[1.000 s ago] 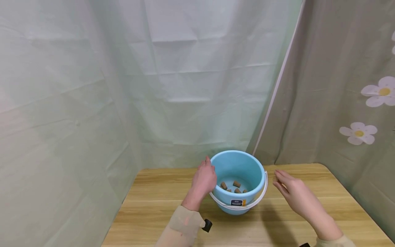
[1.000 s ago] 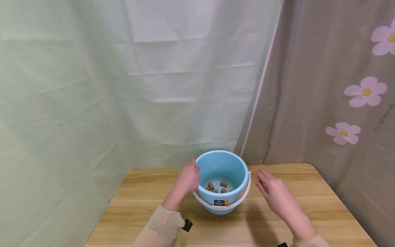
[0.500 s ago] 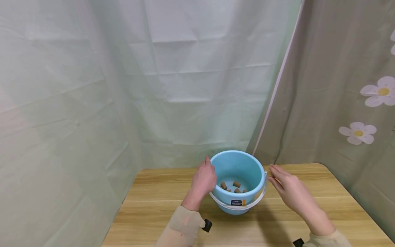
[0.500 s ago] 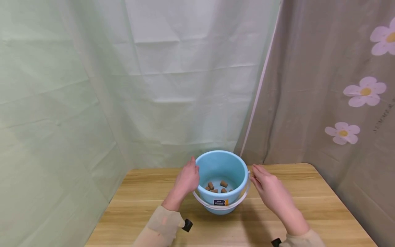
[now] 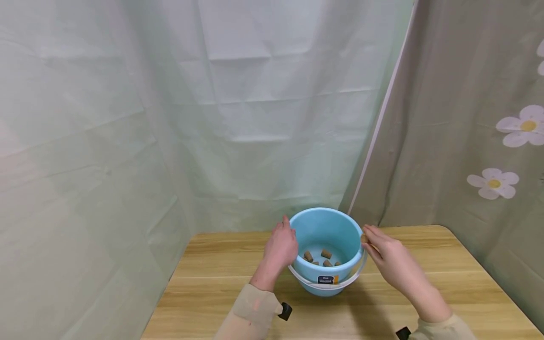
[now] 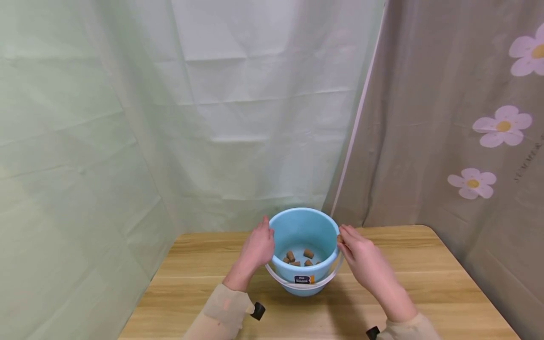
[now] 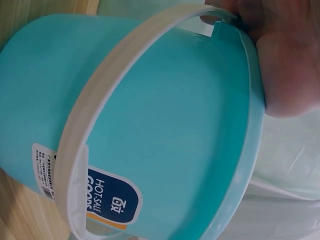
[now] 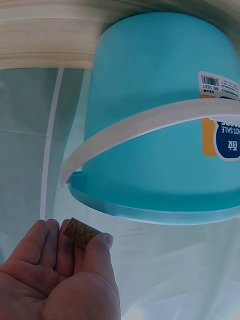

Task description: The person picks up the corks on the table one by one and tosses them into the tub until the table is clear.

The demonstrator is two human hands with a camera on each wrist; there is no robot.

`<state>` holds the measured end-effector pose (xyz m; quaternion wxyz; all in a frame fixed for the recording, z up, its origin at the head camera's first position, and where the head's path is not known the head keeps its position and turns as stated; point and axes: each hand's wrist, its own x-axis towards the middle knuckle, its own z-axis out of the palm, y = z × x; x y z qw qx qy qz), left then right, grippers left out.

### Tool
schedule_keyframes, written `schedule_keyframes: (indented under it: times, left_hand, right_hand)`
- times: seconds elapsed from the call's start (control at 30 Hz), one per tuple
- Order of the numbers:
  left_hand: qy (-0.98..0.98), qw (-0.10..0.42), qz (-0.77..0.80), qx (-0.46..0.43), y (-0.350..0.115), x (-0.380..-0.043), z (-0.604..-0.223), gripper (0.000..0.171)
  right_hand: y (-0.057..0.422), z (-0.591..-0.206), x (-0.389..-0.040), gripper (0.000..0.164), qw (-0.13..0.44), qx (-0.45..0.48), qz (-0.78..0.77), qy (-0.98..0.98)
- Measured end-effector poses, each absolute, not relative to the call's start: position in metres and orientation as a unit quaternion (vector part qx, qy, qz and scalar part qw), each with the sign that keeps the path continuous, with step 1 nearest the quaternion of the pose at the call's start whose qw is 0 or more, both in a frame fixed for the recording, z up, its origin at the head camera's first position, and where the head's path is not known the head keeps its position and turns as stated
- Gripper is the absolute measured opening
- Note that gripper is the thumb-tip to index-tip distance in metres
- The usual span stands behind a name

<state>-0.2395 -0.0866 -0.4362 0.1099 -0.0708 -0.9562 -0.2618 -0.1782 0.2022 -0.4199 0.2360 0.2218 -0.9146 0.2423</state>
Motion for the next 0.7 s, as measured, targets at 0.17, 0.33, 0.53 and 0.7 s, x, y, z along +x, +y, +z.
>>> schedule_keyframes:
  times: [0.17,0.33,0.53,0.7]
  left_hand:
    - [-0.955,0.111,-0.264,-0.073,-0.087,-0.239,-0.436,0.055]
    - [-0.955,0.112,-0.266,-0.073,-0.088,-0.24,-0.435,0.055]
    - [-0.954,0.116,-0.265,-0.073,-0.089,-0.24,-0.435,0.054]
    - [-0.956,0.11,-0.264,-0.067,-0.088,-0.239,-0.435,0.055]
  right_hand:
    - [0.198,-0.418,-0.179,0.046,0.236,0.227,0.249,-0.912]
    - [0.192,-0.417,-0.182,0.047,0.236,0.233,0.25,-0.91]
    - [0.182,-0.415,-0.185,0.046,0.226,0.235,0.254,-0.911]
    - [0.175,-0.416,-0.187,0.047,0.217,0.235,0.256,-0.912]
